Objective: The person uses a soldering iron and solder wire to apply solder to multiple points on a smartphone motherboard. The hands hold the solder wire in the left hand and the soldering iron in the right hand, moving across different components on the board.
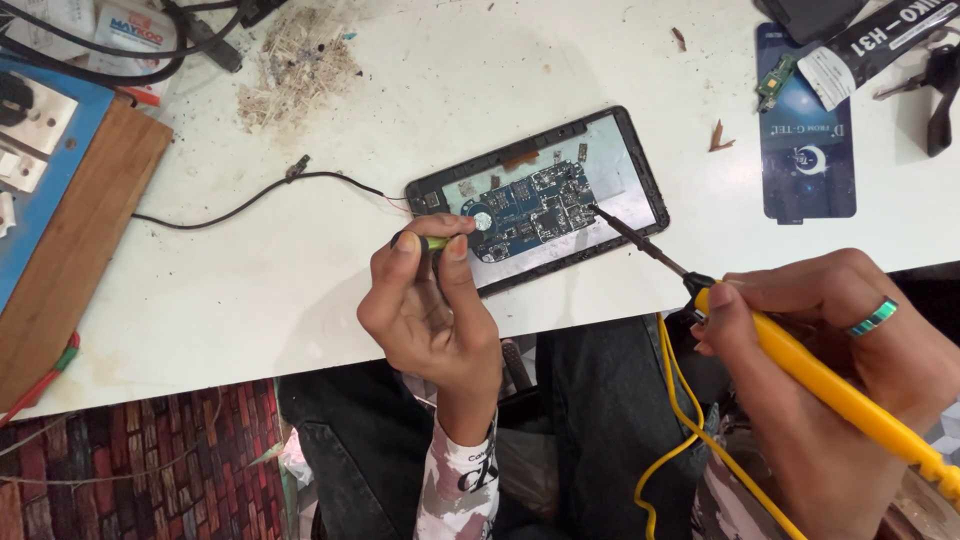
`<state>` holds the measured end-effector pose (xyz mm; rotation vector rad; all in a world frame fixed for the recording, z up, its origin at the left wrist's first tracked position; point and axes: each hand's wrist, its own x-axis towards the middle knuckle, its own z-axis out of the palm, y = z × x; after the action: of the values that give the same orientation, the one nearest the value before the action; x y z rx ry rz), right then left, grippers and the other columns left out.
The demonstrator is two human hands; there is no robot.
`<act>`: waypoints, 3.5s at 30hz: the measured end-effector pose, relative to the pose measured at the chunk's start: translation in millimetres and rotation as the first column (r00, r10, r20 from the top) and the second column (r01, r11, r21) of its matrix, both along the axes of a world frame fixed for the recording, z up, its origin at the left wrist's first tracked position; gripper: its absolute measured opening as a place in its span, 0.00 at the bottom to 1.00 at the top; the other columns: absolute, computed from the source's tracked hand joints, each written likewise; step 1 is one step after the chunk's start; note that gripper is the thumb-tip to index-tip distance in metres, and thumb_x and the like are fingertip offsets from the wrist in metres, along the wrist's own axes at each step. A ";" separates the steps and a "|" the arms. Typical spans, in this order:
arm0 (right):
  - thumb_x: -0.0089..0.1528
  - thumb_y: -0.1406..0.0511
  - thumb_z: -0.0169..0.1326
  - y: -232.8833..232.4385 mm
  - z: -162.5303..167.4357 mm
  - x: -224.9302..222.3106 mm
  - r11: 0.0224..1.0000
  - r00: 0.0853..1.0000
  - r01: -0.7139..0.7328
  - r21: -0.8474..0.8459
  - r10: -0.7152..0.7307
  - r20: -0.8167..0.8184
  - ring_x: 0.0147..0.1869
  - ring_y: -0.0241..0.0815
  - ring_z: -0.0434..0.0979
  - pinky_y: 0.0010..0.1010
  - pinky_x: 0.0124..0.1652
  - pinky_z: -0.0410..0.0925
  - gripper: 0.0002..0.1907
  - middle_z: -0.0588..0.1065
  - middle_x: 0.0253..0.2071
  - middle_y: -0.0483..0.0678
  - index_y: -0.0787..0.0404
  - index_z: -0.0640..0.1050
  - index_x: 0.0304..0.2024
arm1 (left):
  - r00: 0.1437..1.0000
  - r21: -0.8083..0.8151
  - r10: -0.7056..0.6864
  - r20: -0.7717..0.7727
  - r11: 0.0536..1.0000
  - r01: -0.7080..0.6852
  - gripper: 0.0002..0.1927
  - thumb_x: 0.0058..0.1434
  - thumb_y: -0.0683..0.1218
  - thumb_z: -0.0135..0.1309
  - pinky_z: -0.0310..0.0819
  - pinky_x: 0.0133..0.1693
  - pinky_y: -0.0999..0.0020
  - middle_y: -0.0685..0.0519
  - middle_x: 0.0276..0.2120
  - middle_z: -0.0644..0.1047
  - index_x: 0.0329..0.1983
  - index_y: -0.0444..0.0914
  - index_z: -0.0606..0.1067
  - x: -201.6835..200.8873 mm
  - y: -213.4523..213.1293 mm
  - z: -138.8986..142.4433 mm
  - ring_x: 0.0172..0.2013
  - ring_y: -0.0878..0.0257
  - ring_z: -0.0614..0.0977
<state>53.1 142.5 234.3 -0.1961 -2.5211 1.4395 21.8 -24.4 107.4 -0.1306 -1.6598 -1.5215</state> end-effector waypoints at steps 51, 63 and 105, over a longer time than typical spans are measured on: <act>0.67 0.76 0.57 13.0 -19.7 7.9 0.999 0.999 0.048 -0.019 -0.048 0.021 0.36 0.36 0.81 0.23 0.41 0.75 0.06 0.77 0.34 0.52 0.69 0.72 0.38 | 1.000 -0.009 0.010 -0.003 1.000 -0.010 0.22 0.77 0.28 0.46 0.85 0.53 0.63 0.42 0.48 0.73 0.67 0.40 0.59 3.3 3.7 -11.4 0.47 0.57 0.81; 0.66 0.76 0.58 5.7 -17.3 3.8 0.998 0.999 0.041 -0.050 -0.039 0.027 0.35 0.37 0.81 0.23 0.39 0.75 0.06 0.78 0.33 0.52 0.69 0.73 0.36 | 1.000 -0.009 0.005 0.001 1.000 -0.005 0.22 0.78 0.29 0.47 0.85 0.52 0.64 0.42 0.48 0.73 0.67 0.41 0.59 3.8 2.6 -12.8 0.47 0.57 0.81; 0.67 0.76 0.58 2.9 -26.4 12.6 0.999 0.999 0.036 -0.014 -0.035 0.006 0.37 0.36 0.81 0.22 0.41 0.75 0.07 0.77 0.35 0.52 0.69 0.72 0.37 | 1.000 0.006 -0.007 0.004 1.000 0.007 0.22 0.78 0.29 0.47 0.84 0.51 0.66 0.42 0.48 0.74 0.68 0.41 0.60 10.5 0.1 -21.1 0.48 0.57 0.81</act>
<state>65.7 145.4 207.9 -0.2466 -2.4996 1.4458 32.4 -24.3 86.3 -0.1298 -1.6597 -1.5328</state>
